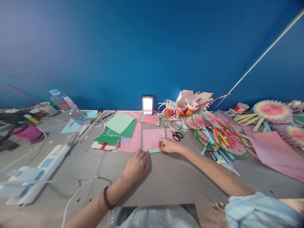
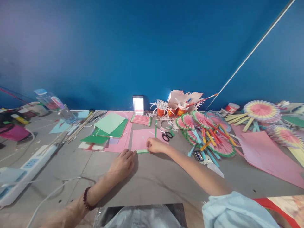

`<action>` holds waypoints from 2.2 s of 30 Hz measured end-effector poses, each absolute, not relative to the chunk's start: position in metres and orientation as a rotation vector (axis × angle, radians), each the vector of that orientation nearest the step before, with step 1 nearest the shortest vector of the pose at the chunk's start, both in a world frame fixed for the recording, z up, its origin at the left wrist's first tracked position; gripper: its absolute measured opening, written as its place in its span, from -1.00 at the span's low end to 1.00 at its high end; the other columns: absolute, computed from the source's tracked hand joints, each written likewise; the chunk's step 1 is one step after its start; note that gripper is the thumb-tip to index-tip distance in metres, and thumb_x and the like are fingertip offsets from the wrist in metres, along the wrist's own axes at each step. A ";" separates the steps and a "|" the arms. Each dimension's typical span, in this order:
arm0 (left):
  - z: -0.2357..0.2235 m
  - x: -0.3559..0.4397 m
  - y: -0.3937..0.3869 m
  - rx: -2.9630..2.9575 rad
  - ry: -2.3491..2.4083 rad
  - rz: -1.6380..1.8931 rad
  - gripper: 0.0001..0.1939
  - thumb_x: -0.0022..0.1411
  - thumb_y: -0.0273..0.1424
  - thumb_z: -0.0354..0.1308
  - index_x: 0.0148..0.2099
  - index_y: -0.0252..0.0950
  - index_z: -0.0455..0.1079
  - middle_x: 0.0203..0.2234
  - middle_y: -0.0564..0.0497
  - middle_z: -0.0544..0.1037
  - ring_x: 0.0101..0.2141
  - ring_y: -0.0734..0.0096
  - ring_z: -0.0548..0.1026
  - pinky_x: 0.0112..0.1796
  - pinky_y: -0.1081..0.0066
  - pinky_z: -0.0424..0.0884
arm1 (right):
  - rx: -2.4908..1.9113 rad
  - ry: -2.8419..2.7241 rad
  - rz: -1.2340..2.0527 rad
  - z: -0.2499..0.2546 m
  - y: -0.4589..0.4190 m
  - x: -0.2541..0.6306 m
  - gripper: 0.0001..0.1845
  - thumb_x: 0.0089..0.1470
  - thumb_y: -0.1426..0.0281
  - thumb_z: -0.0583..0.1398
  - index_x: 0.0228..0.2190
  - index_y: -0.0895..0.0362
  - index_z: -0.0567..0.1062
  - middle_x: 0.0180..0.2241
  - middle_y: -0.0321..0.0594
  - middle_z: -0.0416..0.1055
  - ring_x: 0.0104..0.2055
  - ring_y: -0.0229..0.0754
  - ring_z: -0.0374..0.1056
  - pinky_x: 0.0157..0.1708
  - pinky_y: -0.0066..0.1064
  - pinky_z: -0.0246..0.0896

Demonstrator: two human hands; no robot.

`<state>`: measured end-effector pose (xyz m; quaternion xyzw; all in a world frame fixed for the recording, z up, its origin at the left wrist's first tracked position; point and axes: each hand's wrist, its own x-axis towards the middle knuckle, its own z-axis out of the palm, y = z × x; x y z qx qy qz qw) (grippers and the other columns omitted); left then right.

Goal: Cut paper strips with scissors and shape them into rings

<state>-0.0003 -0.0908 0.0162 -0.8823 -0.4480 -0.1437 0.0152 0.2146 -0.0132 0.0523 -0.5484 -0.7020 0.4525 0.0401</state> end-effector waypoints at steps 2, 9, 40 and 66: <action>0.017 0.001 -0.090 -2.750 -1.390 -0.438 -0.57 0.15 -0.60 -0.07 0.08 -0.40 0.26 -0.27 -0.14 0.46 -0.18 0.13 0.36 -0.23 0.19 0.40 | -1.676 -2.169 1.370 0.050 -0.012 0.215 -0.80 -0.12 0.59 0.18 -0.37 0.13 0.36 -0.61 -0.40 0.40 -0.56 -0.34 0.32 -0.56 -0.58 0.09; 0.020 0.002 -0.091 -2.752 -1.374 -0.371 -0.58 0.17 -0.57 -0.07 0.09 -0.39 0.26 -0.25 -0.13 0.43 -0.17 0.14 0.34 -0.17 0.18 0.35 | -1.682 -2.214 1.320 0.048 -0.011 0.215 -0.80 -0.12 0.56 0.17 -0.37 0.14 0.37 -0.60 -0.38 0.40 -0.55 -0.33 0.33 -0.56 -0.59 0.07; 0.029 0.017 -0.095 -2.651 -1.415 -0.125 -0.84 0.15 -0.52 0.05 -0.23 -0.38 0.43 -0.27 -0.15 0.43 -0.20 0.16 0.34 -0.20 0.20 0.28 | -1.692 -2.354 1.121 0.062 -0.018 0.208 -0.79 -0.15 0.60 0.17 -0.38 0.17 0.43 -0.58 -0.36 0.38 -0.51 -0.32 0.29 -0.48 -0.56 0.04; 0.019 0.049 -0.091 -2.744 -1.262 -0.259 -0.77 0.18 -0.53 0.04 -0.11 -0.43 0.39 -0.24 -0.15 0.40 -0.20 0.21 0.32 -0.23 0.26 0.32 | -1.715 -2.280 1.205 0.054 -0.014 0.230 -0.93 -0.02 0.45 0.19 -0.42 0.18 0.49 -0.62 -0.32 0.46 -0.54 -0.29 0.39 -0.51 -0.57 0.15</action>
